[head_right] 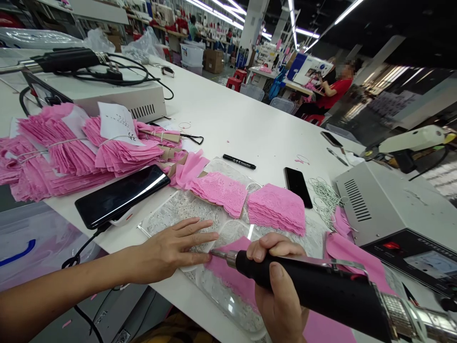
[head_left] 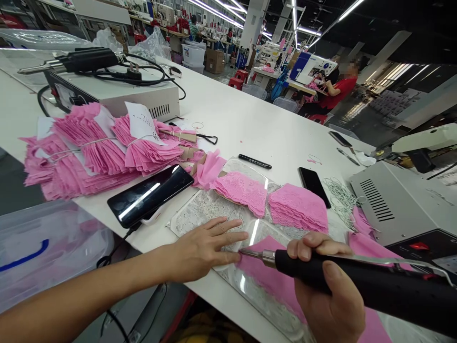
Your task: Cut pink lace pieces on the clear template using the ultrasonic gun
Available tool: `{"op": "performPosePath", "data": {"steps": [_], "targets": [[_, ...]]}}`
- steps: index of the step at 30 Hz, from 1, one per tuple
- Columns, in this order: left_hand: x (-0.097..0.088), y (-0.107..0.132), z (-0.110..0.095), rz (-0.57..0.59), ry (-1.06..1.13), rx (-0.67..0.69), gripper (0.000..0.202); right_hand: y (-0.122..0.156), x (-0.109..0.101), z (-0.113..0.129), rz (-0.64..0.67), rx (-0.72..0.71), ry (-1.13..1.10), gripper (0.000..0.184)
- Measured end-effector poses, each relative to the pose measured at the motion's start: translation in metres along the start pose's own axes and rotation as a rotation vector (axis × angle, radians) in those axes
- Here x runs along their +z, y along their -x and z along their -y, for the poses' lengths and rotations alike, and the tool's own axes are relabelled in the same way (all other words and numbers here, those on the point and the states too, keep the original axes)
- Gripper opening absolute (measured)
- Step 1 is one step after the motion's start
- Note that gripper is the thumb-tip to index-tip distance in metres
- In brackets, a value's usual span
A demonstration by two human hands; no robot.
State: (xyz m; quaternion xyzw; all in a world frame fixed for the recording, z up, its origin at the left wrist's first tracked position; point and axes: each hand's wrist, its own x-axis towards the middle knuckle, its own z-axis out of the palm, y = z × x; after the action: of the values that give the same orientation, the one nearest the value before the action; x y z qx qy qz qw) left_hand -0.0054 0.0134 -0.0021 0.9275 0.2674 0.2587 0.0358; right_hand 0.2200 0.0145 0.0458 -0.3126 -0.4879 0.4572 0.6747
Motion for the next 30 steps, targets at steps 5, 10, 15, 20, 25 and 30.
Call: {"op": "performPosePath", "data": {"steps": [5, 10, 15, 20, 25, 30], "targets": [[-0.001, -0.001, 0.000, -0.026, -0.003, -0.001, 0.047, -0.008, -0.003, 0.005, -0.070, 0.003, -0.026, 0.008], [0.002, 0.001, 0.002, -0.024, -0.001, 0.014, 0.069, -0.025, -0.032, 0.021, -0.278, -0.071, 0.016, 0.007], [0.007, 0.006, 0.007, 0.001, -0.038, 0.013, 0.078, -0.027, -0.059, 0.028, -0.416, -0.102, 0.086, 0.008], [0.006, 0.005, 0.006, -0.031, -0.070, 0.010, 0.080, -0.023, -0.060, 0.019, -0.378, -0.096, 0.072, 0.007], [0.006, 0.005, 0.006, -0.021, -0.075, 0.003, 0.078, -0.023, -0.057, 0.014, -0.350, -0.114, 0.074, 0.006], [0.008, 0.006, 0.006, -0.034, -0.081, -0.007, 0.077, -0.024, -0.058, 0.013, -0.343, -0.124, 0.080, 0.007]]}}
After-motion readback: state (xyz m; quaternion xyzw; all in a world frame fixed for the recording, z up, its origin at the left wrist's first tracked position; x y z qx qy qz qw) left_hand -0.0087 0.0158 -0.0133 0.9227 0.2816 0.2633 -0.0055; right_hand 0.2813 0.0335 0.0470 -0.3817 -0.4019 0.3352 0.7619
